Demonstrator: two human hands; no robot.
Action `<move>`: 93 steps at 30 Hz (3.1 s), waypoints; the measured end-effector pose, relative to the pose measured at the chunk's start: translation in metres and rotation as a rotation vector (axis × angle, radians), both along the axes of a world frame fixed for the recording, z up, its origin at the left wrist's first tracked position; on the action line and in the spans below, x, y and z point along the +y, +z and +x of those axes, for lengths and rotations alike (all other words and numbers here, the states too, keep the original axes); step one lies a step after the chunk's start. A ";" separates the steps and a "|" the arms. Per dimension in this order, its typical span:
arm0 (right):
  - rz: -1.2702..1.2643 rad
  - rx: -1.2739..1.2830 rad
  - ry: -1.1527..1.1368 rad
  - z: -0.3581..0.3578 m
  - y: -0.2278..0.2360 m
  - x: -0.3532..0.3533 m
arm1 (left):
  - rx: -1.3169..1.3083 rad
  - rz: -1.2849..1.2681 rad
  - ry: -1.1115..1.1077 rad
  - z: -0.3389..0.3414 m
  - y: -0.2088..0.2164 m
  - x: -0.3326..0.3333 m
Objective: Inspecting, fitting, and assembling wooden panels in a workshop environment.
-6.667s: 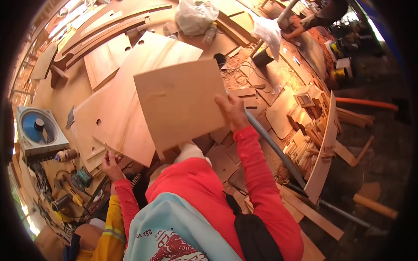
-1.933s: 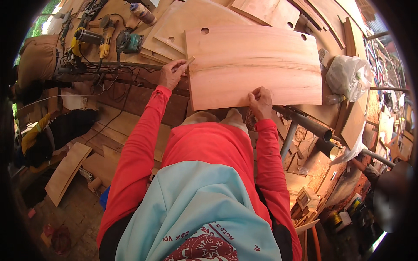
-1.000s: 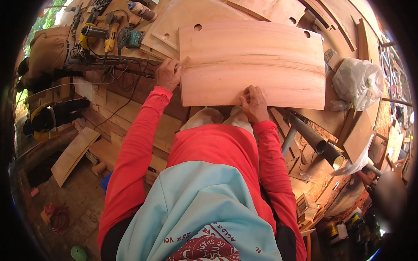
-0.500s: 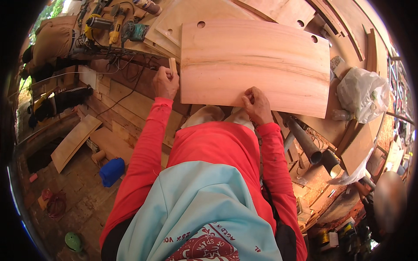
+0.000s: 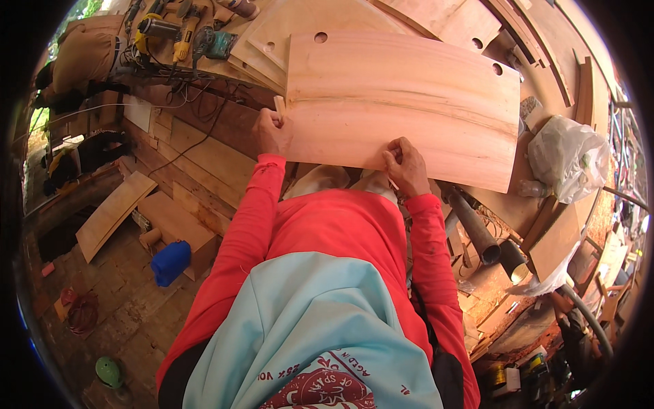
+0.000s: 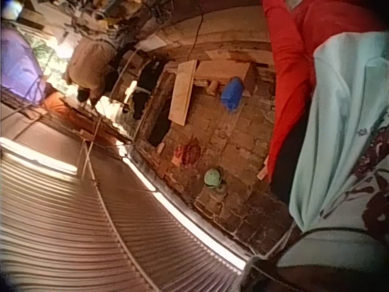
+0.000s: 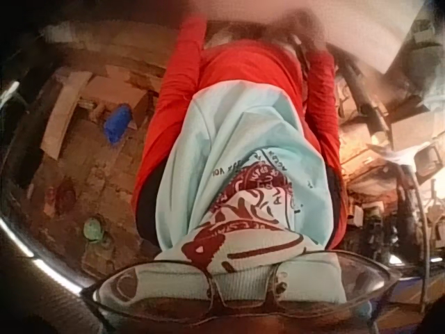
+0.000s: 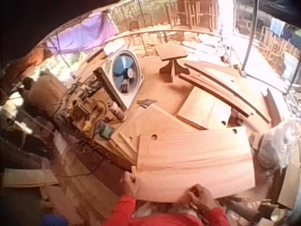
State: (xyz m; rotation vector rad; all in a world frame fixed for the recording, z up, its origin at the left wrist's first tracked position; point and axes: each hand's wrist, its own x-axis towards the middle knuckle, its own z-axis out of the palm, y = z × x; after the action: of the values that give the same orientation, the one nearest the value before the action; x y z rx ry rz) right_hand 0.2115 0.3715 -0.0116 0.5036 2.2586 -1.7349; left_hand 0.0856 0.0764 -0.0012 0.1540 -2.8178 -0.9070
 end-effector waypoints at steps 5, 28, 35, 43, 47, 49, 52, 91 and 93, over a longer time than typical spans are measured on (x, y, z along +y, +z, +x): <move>-0.051 -0.025 -0.004 -0.001 0.001 0.001 | 0.032 0.049 -0.045 -0.009 -0.002 0.016; -0.058 -0.012 -0.018 0.000 0.001 -0.001 | 0.090 -0.151 -0.157 -0.024 -0.008 -0.006; -0.073 0.002 0.002 -0.001 -0.007 0.004 | 0.076 0.022 0.027 -0.010 0.015 -0.077; 0.103 -0.055 0.103 -0.009 0.009 -0.003 | -0.289 1.106 0.265 0.008 -0.020 -0.080; 0.200 -0.112 0.062 -0.011 -0.001 -0.006 | -0.402 1.322 0.222 0.005 -0.030 -0.082; 0.299 -0.139 0.069 -0.012 -0.005 -0.007 | -0.420 1.374 0.222 0.003 -0.035 -0.081; 0.436 -0.208 0.101 -0.018 -0.010 -0.006 | -0.354 1.048 0.051 -0.007 -0.044 -0.081; 0.716 -0.229 0.153 -0.037 0.016 -0.032 | -0.498 0.867 -0.154 -0.012 -0.051 -0.082; 0.743 -0.189 0.232 -0.051 0.016 -0.027 | -0.481 0.855 -0.170 -0.012 -0.051 -0.086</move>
State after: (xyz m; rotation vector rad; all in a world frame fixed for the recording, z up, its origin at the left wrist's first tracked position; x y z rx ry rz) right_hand 0.1605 0.3444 0.0042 0.4823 2.6320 -0.6683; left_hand 0.0739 -0.0098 -0.0519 0.2686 -2.6187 -2.3321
